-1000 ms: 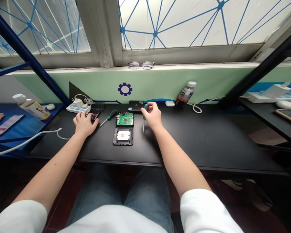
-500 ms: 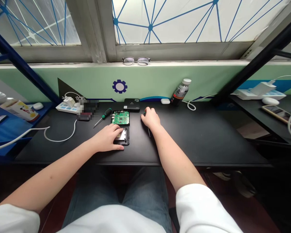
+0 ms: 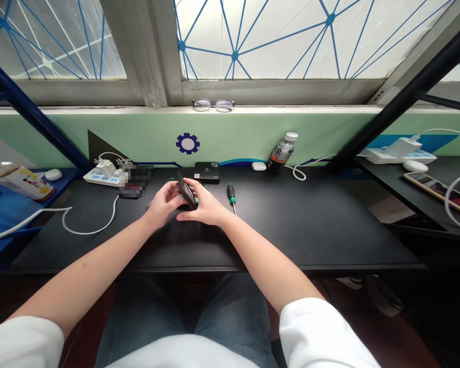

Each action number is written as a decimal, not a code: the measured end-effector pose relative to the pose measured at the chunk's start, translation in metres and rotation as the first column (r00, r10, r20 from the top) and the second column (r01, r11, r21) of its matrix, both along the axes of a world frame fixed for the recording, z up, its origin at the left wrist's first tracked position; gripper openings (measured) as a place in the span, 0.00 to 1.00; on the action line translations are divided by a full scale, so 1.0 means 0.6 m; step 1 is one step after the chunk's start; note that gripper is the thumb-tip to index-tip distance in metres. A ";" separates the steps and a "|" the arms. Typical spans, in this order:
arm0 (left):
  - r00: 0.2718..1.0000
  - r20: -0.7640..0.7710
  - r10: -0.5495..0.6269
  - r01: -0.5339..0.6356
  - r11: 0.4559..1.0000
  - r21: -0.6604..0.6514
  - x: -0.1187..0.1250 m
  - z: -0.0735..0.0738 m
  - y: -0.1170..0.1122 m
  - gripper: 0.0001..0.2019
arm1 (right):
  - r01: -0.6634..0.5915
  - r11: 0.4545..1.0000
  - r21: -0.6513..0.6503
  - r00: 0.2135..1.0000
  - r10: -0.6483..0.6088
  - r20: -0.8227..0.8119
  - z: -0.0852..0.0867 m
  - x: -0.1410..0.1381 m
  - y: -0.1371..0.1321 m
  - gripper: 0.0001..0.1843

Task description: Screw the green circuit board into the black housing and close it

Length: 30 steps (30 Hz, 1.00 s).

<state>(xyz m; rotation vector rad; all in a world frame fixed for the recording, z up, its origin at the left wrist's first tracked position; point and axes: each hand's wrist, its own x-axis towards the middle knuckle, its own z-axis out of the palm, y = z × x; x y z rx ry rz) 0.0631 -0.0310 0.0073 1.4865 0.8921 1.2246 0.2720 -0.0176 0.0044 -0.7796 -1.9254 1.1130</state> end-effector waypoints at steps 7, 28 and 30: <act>0.765 -0.531 0.363 -0.208 0.921 0.330 -0.086 -0.003 0.030 0.14 | 0.000 0.961 0.276 0.789 -0.170 0.591 0.050 -0.007 0.074 0.57; 0.285 -0.873 0.396 0.010 0.909 0.416 -0.087 -0.015 0.038 0.16 | -0.145 0.944 0.297 0.572 -0.165 0.803 0.027 -0.030 0.096 0.55; 0.341 -0.868 0.362 0.031 0.918 0.395 -0.083 -0.021 0.037 0.16 | -0.124 0.939 0.320 0.606 -0.183 0.774 0.024 -0.030 0.089 0.53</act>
